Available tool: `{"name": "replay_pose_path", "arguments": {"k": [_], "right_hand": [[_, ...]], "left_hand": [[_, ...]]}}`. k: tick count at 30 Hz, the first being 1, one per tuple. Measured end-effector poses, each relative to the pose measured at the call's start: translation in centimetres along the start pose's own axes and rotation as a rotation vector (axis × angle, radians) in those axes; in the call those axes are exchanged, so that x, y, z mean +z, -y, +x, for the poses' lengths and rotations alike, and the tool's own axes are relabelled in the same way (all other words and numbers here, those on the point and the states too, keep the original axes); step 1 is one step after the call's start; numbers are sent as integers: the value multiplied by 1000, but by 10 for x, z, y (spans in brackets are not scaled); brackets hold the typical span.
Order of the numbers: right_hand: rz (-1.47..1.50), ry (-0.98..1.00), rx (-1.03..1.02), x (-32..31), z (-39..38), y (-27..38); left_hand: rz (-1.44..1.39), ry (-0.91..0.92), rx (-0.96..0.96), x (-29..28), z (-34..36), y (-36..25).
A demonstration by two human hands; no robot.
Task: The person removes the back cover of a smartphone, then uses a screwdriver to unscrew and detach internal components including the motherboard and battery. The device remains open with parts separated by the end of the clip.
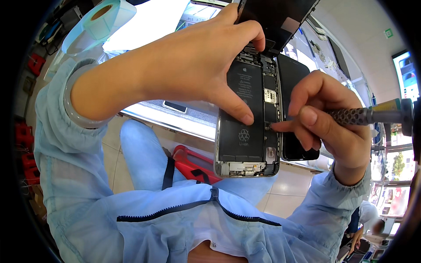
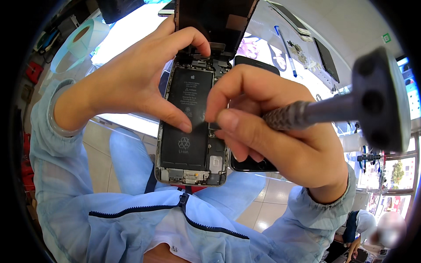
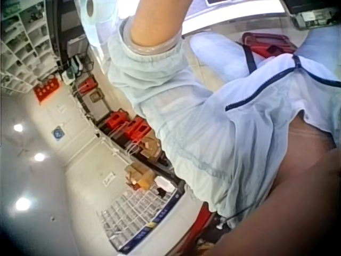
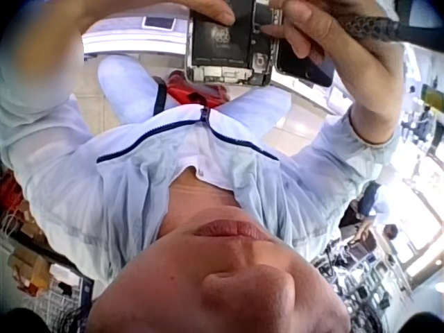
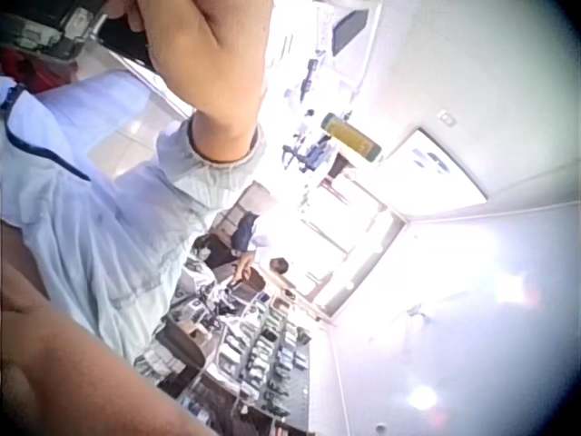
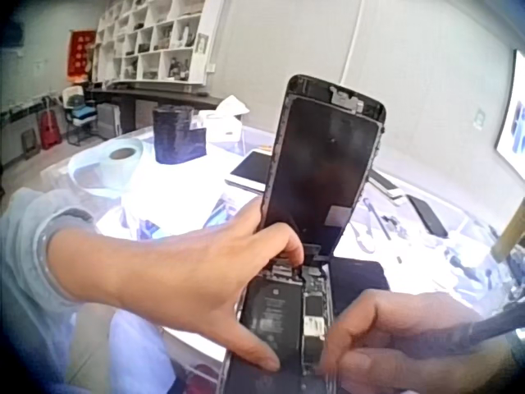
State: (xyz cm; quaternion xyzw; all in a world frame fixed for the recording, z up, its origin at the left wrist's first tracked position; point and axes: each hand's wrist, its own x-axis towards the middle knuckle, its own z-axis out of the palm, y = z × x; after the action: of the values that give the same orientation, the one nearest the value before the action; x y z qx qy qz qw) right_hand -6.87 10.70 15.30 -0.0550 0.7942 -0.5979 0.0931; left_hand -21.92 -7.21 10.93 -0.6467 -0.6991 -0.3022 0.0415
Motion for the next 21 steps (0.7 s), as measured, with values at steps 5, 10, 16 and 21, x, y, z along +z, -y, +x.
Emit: {"name": "replay_pose_path", "arguments": {"k": [5,10,16,21], "right_hand": [[-173,-12,80,8,-4,13],[-392,119,-70,4,-7,13],[-770,346,-168,10,6,31],[-931,375,-109,21,31,32]], "left_hand": [[-84,50,-156,2,0,0],[-85,101,-223,3,3,-8],[-33,83,-138,4,4,-6],[-61,74,-203,9,1,1]]}}
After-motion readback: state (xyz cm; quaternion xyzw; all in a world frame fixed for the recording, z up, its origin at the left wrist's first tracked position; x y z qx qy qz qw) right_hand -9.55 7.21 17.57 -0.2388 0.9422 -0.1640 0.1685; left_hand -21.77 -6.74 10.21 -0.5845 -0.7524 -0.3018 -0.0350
